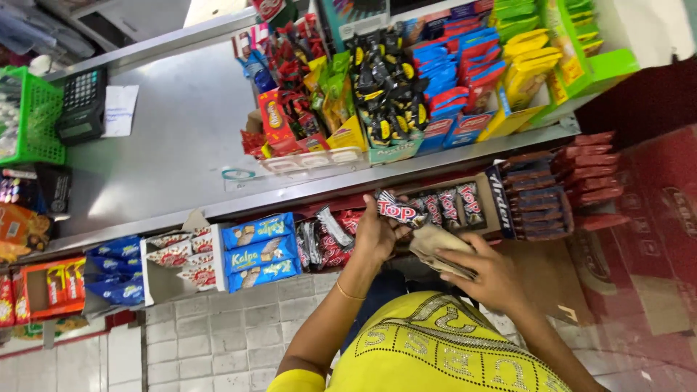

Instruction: The recorder is cleaning and organizing snack bars and chocolate boxes on a checkout counter shelf using a cloth.

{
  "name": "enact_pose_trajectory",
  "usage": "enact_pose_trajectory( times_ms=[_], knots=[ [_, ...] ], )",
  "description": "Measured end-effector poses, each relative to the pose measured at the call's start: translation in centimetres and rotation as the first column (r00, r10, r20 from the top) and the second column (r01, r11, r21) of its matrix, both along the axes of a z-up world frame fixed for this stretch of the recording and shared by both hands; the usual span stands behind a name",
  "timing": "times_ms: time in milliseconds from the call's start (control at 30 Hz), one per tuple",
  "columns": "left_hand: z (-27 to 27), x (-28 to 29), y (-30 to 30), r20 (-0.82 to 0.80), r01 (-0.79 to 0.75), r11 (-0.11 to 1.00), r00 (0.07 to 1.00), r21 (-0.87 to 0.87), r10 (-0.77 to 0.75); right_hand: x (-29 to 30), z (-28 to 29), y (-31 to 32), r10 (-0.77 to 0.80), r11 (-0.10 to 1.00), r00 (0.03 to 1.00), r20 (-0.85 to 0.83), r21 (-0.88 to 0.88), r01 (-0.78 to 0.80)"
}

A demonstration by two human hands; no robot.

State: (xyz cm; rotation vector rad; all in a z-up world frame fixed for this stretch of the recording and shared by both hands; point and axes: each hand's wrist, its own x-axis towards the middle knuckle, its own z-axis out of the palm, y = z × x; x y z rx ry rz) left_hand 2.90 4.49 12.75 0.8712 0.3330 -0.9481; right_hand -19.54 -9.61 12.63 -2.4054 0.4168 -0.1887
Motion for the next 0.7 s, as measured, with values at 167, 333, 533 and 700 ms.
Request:
enact_pose_trajectory(
  times_ms=[167,333,533,700],
  knots=[
    [-2.1,-2.3,-3.5,-0.1,0.212,0.967,0.975,0.144,-0.199,-4.6,1.2,-2.7,-0.22,0.968,0.921,0.32,0.187,0.166],
    [-18.1,-2.6,-6.6,0.013,0.374,0.885,0.92,0.277,-0.393,-6.2,5.7,-4.0,-0.35,0.937,0.837,0.421,0.149,0.317],
    [-18.6,-2.6,-12.6,0.246,0.304,0.756,0.819,0.579,-0.518,-9.5,6.0,-4.2,-0.422,0.906,0.785,0.453,0.17,0.388],
    [-18.2,-2.6,-13.9,0.468,0.089,0.654,0.627,0.751,-0.622,-13.7,5.5,-5.1,-0.512,0.859,0.777,0.365,0.22,0.463]
  ],
)
